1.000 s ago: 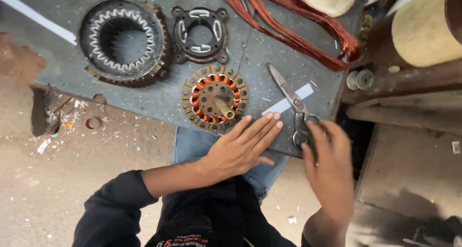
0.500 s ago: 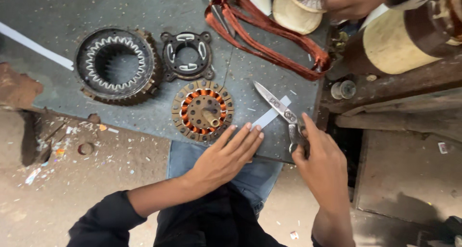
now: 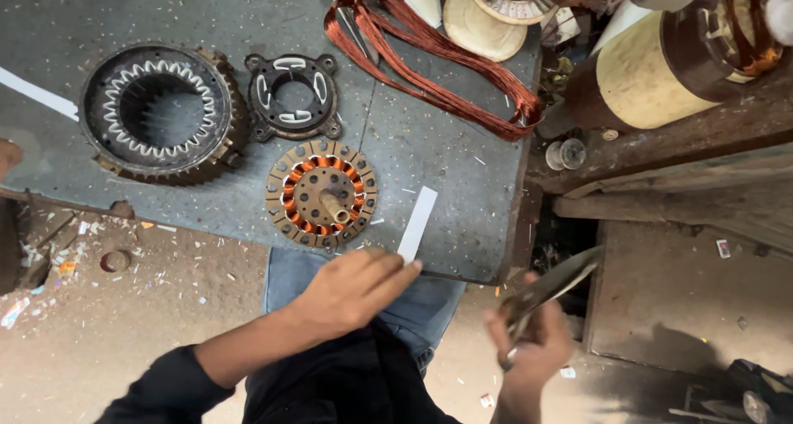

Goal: The person cuts small pieces of white insulating material using scissors and places them into the slots of a circular electrical component with copper windings. The person repeats this process multiple times while another person works nearby.

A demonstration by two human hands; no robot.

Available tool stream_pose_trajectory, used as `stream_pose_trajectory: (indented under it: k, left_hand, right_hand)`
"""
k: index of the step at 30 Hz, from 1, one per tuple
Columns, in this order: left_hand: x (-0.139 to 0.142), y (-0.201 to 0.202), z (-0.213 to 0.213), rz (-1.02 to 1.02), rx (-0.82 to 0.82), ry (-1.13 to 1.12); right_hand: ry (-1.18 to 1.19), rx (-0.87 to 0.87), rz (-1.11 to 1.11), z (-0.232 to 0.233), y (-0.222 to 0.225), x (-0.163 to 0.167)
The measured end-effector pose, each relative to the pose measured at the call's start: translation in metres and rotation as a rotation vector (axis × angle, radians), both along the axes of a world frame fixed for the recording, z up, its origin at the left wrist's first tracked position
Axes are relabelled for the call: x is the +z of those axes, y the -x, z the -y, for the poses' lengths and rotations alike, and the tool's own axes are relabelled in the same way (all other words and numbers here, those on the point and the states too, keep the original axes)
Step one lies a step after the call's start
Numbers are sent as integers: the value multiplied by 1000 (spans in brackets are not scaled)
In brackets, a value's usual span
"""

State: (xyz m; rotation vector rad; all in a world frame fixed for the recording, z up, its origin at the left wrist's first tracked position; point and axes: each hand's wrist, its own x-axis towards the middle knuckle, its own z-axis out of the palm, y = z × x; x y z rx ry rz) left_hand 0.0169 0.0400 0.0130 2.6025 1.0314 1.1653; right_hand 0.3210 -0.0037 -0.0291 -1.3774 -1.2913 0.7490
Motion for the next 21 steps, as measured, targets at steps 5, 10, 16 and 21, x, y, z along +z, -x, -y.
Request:
stream_pose_trajectory:
  k: [5, 10, 16, 21]
  left_hand:
    - [1, -32, 5, 750, 382, 493]
    - [-15, -39, 1, 1558, 153, 966]
    - [-30, -36, 11, 1560, 95, 1070]
    - [-37, -42, 11, 1531, 182, 1101]
  right_hand:
    - [-21, 459, 72, 31, 18, -51]
    - [348, 551, -13, 46, 30, -75]
    - [375, 647, -182, 32, 34, -79]
    - [582, 533, -228, 25, 38, -72]
